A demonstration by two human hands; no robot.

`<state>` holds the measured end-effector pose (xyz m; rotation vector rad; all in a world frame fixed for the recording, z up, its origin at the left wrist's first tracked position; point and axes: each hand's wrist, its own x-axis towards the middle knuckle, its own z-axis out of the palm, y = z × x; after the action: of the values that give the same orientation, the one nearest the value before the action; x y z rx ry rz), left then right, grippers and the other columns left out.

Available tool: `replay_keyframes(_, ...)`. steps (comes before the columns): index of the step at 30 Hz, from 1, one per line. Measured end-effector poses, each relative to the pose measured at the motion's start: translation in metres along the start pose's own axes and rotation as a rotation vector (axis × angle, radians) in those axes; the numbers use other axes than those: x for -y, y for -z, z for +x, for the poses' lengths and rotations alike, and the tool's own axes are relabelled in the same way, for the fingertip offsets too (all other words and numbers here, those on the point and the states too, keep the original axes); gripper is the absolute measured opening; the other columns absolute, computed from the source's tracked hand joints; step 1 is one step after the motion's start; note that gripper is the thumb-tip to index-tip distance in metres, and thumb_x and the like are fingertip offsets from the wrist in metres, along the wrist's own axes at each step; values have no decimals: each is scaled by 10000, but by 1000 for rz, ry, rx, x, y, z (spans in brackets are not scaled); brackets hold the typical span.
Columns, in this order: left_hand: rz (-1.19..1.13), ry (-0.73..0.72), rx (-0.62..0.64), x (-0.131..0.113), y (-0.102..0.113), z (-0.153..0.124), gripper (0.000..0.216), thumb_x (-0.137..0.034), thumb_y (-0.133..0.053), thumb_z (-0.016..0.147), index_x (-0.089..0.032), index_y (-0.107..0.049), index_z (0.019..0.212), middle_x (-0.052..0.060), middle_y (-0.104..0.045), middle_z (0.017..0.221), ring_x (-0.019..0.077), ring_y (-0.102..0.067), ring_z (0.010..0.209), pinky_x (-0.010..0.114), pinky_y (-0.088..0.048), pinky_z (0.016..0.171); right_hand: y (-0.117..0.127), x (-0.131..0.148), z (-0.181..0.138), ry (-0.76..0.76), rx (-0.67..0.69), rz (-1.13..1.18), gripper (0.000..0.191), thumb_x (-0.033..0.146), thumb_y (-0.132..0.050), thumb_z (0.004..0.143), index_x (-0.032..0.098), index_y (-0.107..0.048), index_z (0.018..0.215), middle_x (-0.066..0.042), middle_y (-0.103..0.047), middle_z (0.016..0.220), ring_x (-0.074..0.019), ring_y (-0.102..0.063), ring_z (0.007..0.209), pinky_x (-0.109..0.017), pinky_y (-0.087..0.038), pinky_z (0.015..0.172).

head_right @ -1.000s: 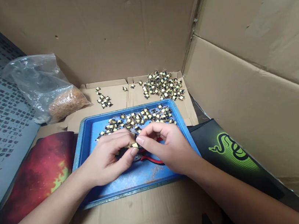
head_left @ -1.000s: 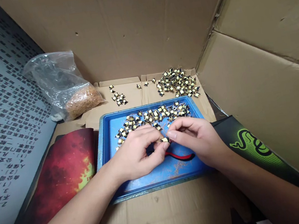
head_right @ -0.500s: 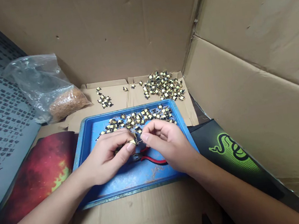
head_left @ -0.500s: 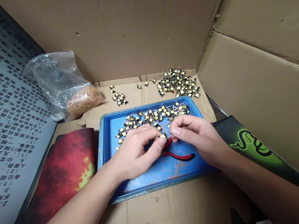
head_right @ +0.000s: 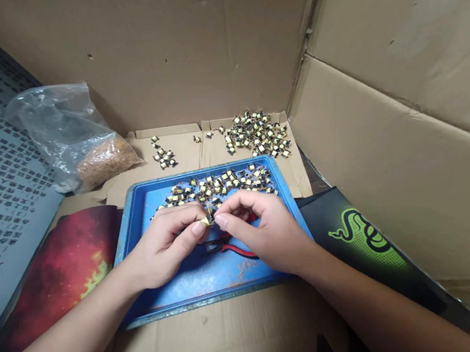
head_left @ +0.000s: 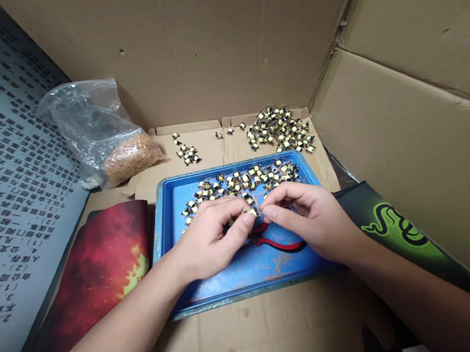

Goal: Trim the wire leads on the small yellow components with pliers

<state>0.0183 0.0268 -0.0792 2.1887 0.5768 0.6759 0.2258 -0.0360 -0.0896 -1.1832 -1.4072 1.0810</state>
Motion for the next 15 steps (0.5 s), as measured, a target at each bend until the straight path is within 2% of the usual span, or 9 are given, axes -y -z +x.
replay_keyframes(4,28,31,-73,0,1,1,385,-316,-511,1037,-166,-520,682,-31,-509,633,98,-459,585,243,-352,605,2,5,-2,65,-15,-148,126,282,-702,943,215,-723,838,-14,-768,831,-171,-706,789,-319,-551,753)
replay_keyframes(10,115,86,-78,-4,-2,4,332,-219,-559,940,-167,-488,621,-48,-457,586,85,-419,554,240,-324,578,3,8,-7,310,-8,-413,170,210,-671,981,224,-676,812,-5,-743,808,-169,-666,777,-370,-500,823)
replay_keyframes(12,121,76,-62,-4,-3,4,308,-196,-578,911,-171,-487,618,-49,-459,581,89,-428,554,241,-330,579,3,8,-7,318,-29,-417,175,198,-660,979,228,-660,807,-4,-739,809,-171,-665,776,-372,-498,823)
replay_keyframes(15,70,39,-20,-4,-3,3,282,-188,-584,920,-171,-527,644,-39,-506,612,99,-471,589,244,-358,606,2,8,-7,230,-82,-390,161,211,-664,961,232,-651,802,-8,-735,818,-179,-667,782,-349,-503,773)
